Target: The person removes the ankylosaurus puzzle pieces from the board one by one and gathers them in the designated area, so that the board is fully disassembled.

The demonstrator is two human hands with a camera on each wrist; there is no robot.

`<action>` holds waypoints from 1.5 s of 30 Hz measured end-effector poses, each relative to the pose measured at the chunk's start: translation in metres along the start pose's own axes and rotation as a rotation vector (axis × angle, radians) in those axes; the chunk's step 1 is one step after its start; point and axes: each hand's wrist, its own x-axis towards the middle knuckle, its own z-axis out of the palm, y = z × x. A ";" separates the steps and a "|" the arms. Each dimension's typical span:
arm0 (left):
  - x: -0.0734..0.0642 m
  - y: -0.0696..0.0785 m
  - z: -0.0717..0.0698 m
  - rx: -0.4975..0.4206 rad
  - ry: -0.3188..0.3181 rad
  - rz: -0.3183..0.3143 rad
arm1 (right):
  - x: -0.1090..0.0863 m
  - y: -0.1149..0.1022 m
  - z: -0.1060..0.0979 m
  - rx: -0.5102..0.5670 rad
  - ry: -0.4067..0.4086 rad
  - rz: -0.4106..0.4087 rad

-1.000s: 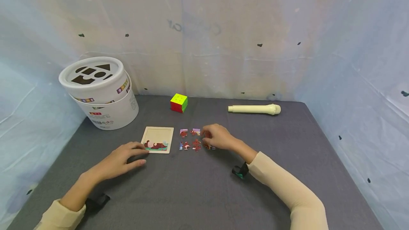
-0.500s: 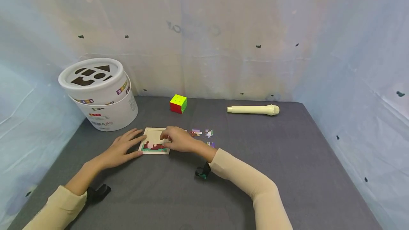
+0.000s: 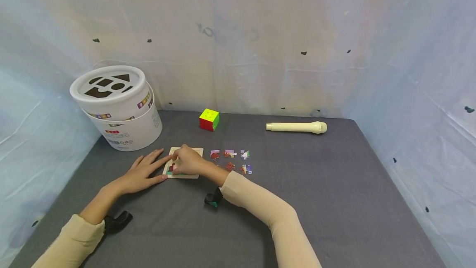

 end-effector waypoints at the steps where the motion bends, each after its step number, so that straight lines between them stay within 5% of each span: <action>1: 0.001 0.000 0.000 0.000 0.000 0.000 | 0.001 -0.001 0.002 -0.003 0.003 0.001; 10: 0.000 -0.002 0.003 0.004 0.040 0.022 | 0.001 -0.011 0.010 -0.028 0.002 0.047; 34: 0.001 -0.002 -0.001 -0.002 -0.022 -0.017 | 0.002 -0.015 0.014 -0.014 0.017 0.089; 45: 0.001 -0.001 -0.001 -0.001 -0.022 -0.021 | 0.000 -0.008 0.016 0.145 0.053 0.075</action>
